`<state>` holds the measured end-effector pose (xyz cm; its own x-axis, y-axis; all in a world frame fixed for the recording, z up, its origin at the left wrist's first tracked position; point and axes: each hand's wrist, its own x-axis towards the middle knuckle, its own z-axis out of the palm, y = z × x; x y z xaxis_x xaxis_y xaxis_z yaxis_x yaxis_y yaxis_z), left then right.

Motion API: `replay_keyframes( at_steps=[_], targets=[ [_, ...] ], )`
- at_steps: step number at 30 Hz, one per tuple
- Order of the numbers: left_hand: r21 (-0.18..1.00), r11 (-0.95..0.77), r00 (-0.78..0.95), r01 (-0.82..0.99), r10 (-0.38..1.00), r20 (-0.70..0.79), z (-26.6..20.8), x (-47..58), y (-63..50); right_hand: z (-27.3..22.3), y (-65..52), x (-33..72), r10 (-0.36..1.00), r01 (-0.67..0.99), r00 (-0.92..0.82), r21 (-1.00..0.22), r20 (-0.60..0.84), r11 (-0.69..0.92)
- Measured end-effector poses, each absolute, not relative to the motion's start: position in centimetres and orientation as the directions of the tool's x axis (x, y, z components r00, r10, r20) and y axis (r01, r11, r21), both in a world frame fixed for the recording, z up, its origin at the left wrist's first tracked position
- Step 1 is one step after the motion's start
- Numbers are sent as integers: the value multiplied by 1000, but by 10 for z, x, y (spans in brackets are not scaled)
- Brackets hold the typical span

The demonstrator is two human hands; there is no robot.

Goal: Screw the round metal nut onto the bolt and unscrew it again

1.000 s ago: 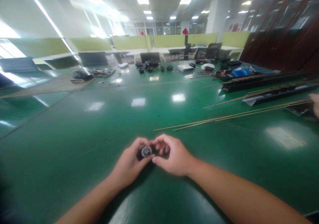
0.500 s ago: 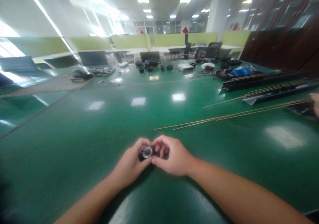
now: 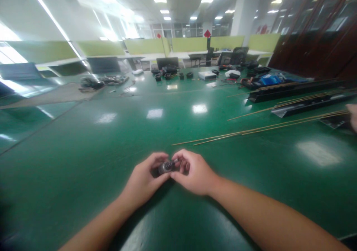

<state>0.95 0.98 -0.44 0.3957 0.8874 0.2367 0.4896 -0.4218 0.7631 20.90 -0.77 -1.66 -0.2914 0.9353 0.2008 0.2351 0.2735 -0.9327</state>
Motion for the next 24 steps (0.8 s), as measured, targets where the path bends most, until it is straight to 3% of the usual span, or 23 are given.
replay_keyframes(
  at_steps=[8, 24],
  targets=[
    [662, -511, 440, 548, 849, 290, 1, 8, 9, -15, -8, 210, 935, 271, -277, -915, 222, 298],
    [684, -529, 438, 502, 838, 326, -3, 9, 9, -14, -7, 210, 924, 329, -295, -882, 244, 338]
  ],
)
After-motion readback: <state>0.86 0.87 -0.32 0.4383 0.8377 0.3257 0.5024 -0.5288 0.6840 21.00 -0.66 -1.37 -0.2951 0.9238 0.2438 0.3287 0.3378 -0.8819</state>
